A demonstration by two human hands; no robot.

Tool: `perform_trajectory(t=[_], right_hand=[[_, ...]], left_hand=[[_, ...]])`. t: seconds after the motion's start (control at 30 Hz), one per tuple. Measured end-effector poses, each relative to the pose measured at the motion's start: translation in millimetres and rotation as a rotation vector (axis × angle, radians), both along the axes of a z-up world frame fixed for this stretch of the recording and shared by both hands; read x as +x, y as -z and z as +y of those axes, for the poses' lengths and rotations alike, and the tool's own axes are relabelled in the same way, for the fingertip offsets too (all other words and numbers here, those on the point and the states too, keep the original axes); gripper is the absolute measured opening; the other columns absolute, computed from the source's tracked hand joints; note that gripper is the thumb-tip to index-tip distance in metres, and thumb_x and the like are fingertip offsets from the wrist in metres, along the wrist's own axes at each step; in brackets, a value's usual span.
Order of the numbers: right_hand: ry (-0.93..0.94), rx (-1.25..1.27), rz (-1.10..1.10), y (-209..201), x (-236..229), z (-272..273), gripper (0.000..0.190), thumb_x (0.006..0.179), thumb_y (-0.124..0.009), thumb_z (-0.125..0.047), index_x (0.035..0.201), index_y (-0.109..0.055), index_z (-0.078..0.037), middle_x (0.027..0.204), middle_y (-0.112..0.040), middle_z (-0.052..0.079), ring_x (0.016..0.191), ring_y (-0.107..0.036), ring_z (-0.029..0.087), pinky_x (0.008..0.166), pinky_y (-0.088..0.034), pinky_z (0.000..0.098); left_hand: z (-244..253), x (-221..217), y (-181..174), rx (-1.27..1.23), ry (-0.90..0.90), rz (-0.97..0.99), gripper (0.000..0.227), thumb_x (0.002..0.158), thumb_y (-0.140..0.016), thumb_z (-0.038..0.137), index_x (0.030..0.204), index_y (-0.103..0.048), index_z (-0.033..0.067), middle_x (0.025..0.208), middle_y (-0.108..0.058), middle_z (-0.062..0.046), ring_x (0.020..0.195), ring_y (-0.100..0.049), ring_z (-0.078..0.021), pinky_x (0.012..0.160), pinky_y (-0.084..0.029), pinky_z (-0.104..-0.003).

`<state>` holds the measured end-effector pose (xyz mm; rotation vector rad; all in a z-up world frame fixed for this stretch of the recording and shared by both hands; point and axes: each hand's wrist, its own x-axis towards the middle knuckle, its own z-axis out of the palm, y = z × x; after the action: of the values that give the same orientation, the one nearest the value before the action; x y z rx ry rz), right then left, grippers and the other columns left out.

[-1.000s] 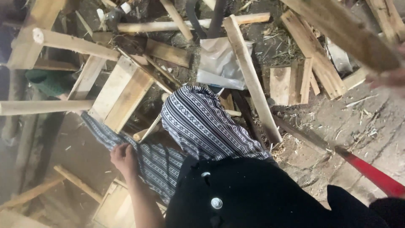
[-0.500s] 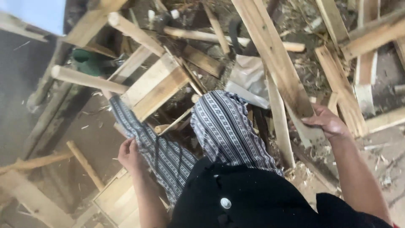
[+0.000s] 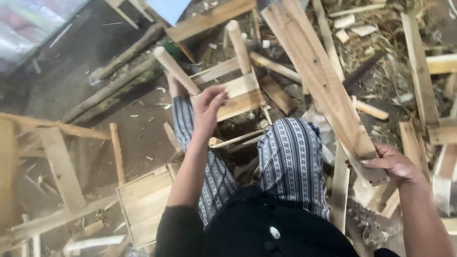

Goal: The person sits on the ground assembling a small wooden stool frame. They position a side rail against the frame, hammer nails into the joints, press and fit the pieces together, then lift the frame and fit a long wooden plank across it, aligning it by hand.

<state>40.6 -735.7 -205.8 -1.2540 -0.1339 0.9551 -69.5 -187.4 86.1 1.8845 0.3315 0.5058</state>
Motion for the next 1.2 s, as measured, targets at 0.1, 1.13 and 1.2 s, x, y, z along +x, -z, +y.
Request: perform_trajectory(t=[0.1, 1.13, 1.2], right_hand=[[-0.022, -0.109, 0.011, -45, 18, 25, 0.068, 0.064, -0.07, 0.024, 0.131, -0.071, 0.009, 0.107, -0.079, 0.027, 0.084, -0.071, 0.037, 0.086, -0.052, 0.0455], [-0.147, -0.54, -0.519, -264, 16, 30, 0.041, 0.075, -0.081, -0.005, 0.116, -0.077, -0.003, 0.096, -0.077, 0.011, 0.081, -0.069, 0.024, 0.08, -0.055, 0.0388], [-0.113, -0.545, -0.52, -271, 9, 20, 0.044, 0.076, -0.079, -0.006, 0.12, -0.076, -0.002, 0.112, -0.08, 0.012, 0.099, -0.073, 0.026, 0.098, -0.054, 0.0417]], left_hand=[[-9, 33, -20, -0.341, 0.166, -0.095, 0.043, 0.101, -0.059, 0.011, 0.142, -0.053, 0.0013, 0.12, -0.069, -0.014, 0.104, -0.07, -0.0252, 0.094, -0.059, -0.036], [32, 13, -20, -0.796, -0.007, -0.272, 0.038, 0.101, -0.052, 0.002, 0.139, -0.051, -0.0012, 0.106, -0.06, -0.017, 0.072, -0.064, -0.0229, 0.059, -0.06, -0.035], [33, 8, -21, -0.829, 0.014, -0.27, 0.041, 0.099, -0.051, 0.0, 0.14, -0.049, 0.0001, 0.109, -0.061, -0.018, 0.075, -0.064, -0.0246, 0.06, -0.056, -0.034]])
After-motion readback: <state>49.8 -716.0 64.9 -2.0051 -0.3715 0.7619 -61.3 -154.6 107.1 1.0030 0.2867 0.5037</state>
